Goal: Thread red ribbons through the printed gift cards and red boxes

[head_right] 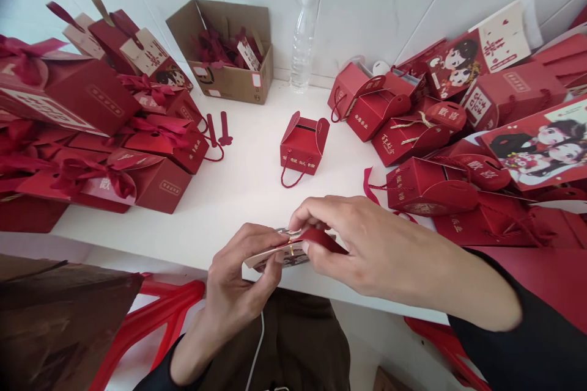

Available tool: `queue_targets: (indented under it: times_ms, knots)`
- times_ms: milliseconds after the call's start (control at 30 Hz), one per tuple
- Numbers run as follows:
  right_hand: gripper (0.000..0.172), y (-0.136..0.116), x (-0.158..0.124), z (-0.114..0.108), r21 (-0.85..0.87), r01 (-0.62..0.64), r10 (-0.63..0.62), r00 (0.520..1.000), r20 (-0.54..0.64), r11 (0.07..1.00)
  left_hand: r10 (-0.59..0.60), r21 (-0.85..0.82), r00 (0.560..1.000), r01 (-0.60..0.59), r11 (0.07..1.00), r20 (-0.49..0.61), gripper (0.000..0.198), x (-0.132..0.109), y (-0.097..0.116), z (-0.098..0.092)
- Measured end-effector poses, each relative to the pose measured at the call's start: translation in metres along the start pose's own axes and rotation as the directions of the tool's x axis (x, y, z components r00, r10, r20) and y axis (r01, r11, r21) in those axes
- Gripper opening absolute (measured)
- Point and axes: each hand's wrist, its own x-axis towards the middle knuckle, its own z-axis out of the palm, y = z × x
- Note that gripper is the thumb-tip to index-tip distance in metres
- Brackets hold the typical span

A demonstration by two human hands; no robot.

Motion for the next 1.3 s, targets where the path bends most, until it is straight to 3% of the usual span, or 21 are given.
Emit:
queue_targets:
  times_ms: [167, 333, 500, 600, 700, 933, 1167, 1300]
  knots:
    - [0.015, 0.005, -0.014, -0.006, -0.021, -0.027, 0.025, 0.997, -0.071, 0.999, -0.091, -0.004, 0.996, 0.091, 0.996, 0.005, 0.021, 0.003, 0.001, 0.000]
    - [0.032, 0.015, -0.027, -0.008, 0.114, -0.178, 0.198, 0.961, -0.195, 0.977, -0.073, 0.000, 0.996, 0.073, 0.997, -0.047, 0.017, 0.009, 0.003, 0.002]
    - [0.038, 0.016, -0.032, 0.004, 0.197, -0.265, 0.288, 0.953, -0.093, 0.944, -0.093, 0.005, 0.994, 0.094, 0.996, -0.062, 0.013, 0.012, 0.004, 0.004]
    - [0.031, 0.012, -0.032, 0.018, 0.193, -0.280, 0.285, 0.958, 0.002, 0.940, -0.111, -0.002, 0.991, 0.111, 0.994, -0.071, 0.013, 0.012, 0.004, 0.004]
    - [0.024, 0.007, -0.032, 0.027, 0.194, -0.266, 0.270, 0.963, 0.007, 0.944, -0.117, -0.004, 0.991, 0.117, 0.993, -0.071, 0.013, 0.011, 0.004, 0.004]
    - [0.008, -0.002, -0.025, 0.027, 0.304, -0.059, 0.137, 0.960, -0.243, 0.951, -0.139, -0.038, 0.988, 0.137, 0.990, -0.066, 0.015, 0.010, 0.002, 0.005]
    - [0.008, -0.008, -0.018, 0.041, 0.375, -0.053, 0.214, 0.891, -0.401, 0.925, -0.189, -0.038, 0.979, 0.187, 0.982, -0.070, 0.010, 0.011, 0.004, 0.006]
    - [0.007, -0.013, -0.020, 0.048, 0.401, -0.089, 0.267, 0.870, -0.415, 0.912, -0.168, -0.070, 0.983, 0.162, 0.984, -0.081, 0.013, 0.010, 0.005, 0.006]
